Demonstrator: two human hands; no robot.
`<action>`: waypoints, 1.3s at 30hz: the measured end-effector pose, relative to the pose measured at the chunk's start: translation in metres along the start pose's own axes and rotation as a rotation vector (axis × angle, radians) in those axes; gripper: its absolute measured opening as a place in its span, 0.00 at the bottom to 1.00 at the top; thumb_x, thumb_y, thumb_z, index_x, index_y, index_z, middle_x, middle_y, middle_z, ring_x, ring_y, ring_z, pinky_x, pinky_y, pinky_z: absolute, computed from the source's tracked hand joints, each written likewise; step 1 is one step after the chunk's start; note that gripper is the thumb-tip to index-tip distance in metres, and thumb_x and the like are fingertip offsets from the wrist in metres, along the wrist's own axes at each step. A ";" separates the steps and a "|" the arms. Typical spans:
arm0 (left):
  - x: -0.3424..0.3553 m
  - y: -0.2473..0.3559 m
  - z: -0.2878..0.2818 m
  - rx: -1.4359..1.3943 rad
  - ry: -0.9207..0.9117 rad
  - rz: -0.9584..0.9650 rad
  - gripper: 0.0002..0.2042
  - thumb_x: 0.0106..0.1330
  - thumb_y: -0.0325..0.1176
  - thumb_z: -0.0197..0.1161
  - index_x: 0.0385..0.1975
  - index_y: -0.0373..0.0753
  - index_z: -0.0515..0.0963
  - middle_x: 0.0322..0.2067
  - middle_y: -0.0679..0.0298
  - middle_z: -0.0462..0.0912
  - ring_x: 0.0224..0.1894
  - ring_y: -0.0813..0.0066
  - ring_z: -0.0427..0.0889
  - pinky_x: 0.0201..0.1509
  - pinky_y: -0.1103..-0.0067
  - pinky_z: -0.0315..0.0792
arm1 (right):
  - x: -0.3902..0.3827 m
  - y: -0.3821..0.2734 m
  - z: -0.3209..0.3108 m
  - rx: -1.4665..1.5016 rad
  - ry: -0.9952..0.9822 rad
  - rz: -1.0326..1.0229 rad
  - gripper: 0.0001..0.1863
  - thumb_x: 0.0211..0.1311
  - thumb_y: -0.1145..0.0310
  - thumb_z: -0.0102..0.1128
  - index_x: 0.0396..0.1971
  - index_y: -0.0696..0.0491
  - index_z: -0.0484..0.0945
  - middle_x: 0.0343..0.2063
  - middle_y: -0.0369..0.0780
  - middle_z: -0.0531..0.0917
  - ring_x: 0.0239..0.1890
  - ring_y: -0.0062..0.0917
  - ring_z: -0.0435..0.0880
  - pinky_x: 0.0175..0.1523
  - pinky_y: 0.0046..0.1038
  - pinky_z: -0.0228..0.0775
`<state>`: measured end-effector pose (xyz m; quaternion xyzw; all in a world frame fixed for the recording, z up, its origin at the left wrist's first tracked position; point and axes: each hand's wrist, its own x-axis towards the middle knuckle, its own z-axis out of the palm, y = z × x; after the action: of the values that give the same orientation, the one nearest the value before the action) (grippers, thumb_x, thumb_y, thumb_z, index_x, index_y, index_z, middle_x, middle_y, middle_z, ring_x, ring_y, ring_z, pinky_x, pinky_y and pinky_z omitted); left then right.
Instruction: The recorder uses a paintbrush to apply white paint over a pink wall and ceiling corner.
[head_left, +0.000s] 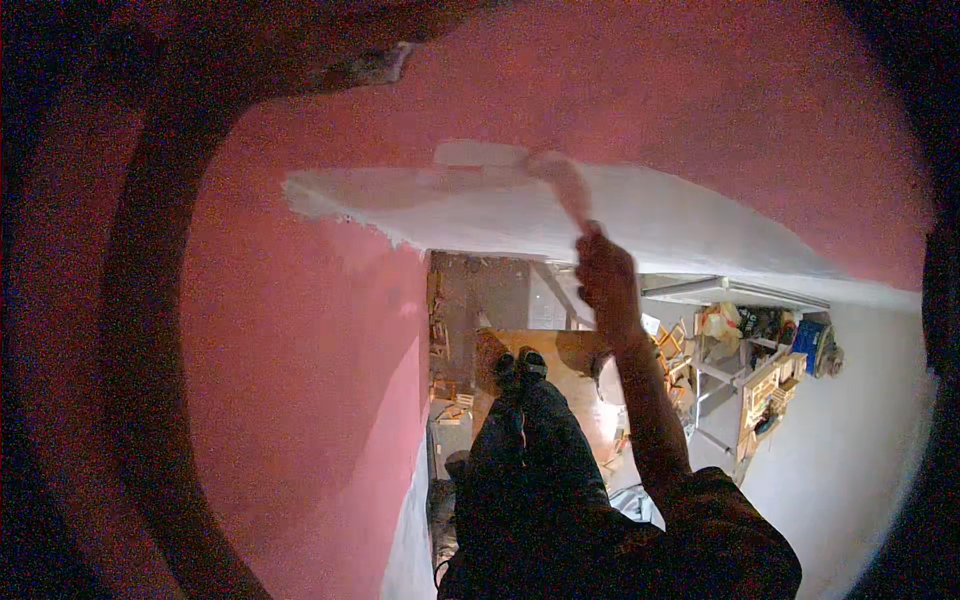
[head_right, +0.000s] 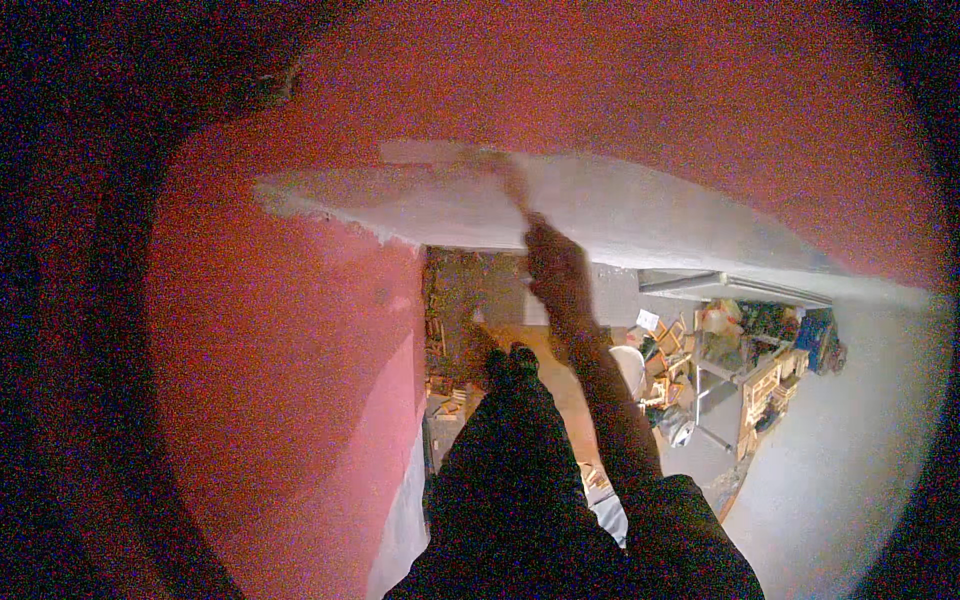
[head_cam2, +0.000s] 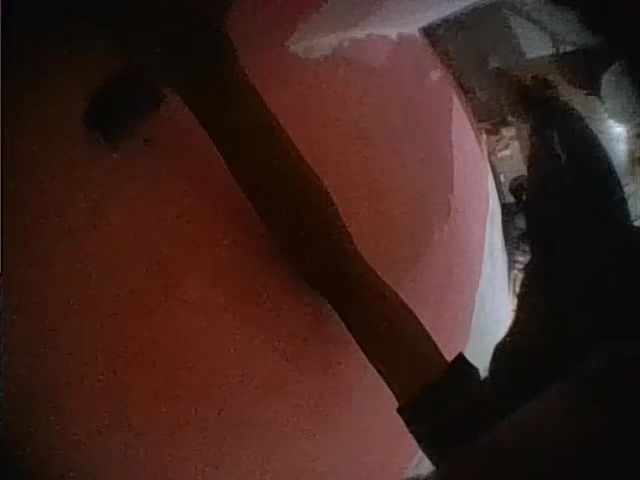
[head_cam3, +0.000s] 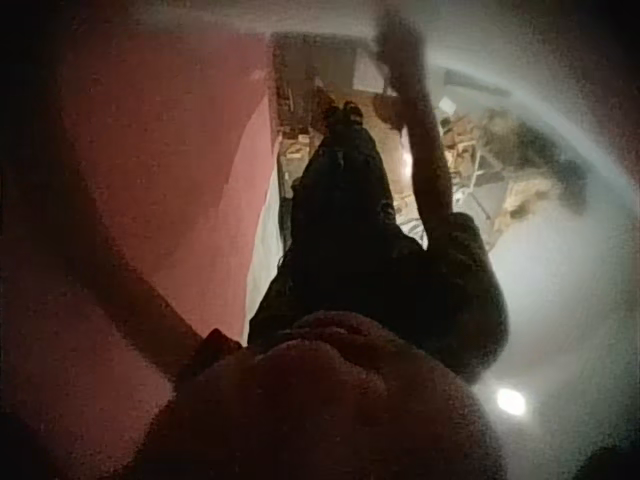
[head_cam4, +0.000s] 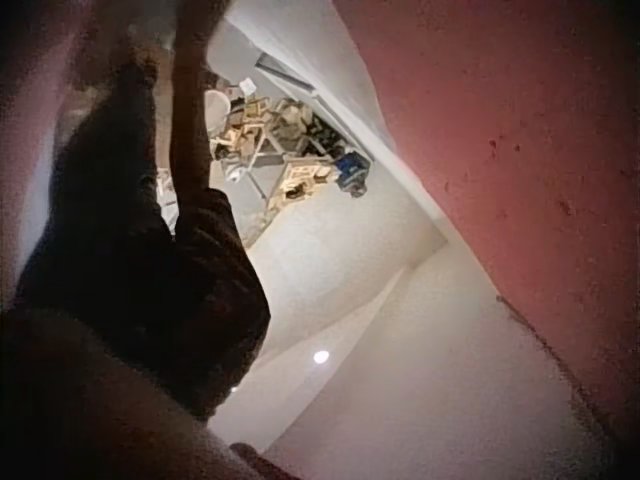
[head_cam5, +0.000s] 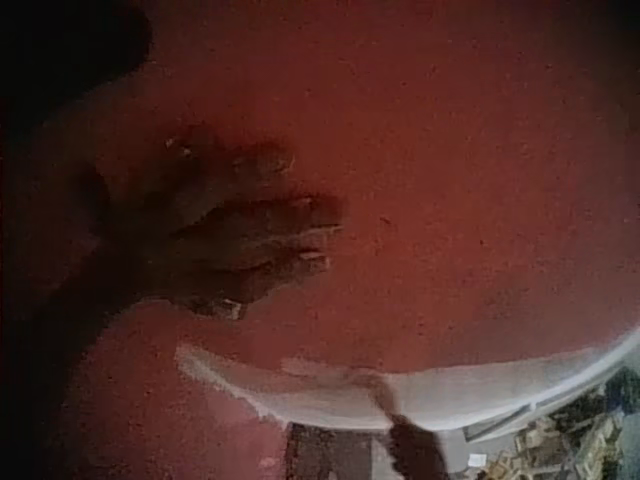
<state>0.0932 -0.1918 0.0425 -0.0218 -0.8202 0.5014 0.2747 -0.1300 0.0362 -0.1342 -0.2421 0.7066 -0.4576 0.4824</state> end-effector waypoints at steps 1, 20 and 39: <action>0.009 -0.001 0.003 0.001 0.027 -0.008 0.28 0.57 0.51 0.51 0.57 0.50 0.58 0.60 0.59 0.52 0.63 0.58 0.48 0.62 0.60 0.40 | 0.044 0.064 -0.055 -0.174 -0.041 -0.483 0.12 0.59 0.57 0.50 0.36 0.49 0.73 0.18 0.25 0.69 0.13 0.06 0.61 0.12 0.11 0.49; -0.002 -0.010 -0.011 0.004 0.026 0.009 0.29 0.57 0.53 0.49 0.58 0.50 0.56 0.61 0.59 0.50 0.63 0.59 0.47 0.62 0.61 0.42 | 0.018 0.037 0.103 -0.230 -0.296 -0.116 0.17 0.60 0.53 0.48 0.29 0.52 0.74 0.14 0.29 0.66 0.15 0.13 0.62 0.18 0.18 0.55; 0.007 -0.001 -0.006 0.010 0.062 0.012 0.30 0.57 0.54 0.47 0.58 0.50 0.54 0.61 0.59 0.48 0.63 0.59 0.47 0.62 0.62 0.43 | 0.015 0.085 0.071 -0.491 -0.130 -0.335 0.11 0.63 0.62 0.42 0.36 0.52 0.71 0.13 0.29 0.67 0.13 0.12 0.64 0.13 0.19 0.56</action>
<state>0.0903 -0.1854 0.0482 -0.0410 -0.8087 0.5062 0.2970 -0.0639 0.0348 -0.2241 -0.4935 0.7141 -0.3297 0.3713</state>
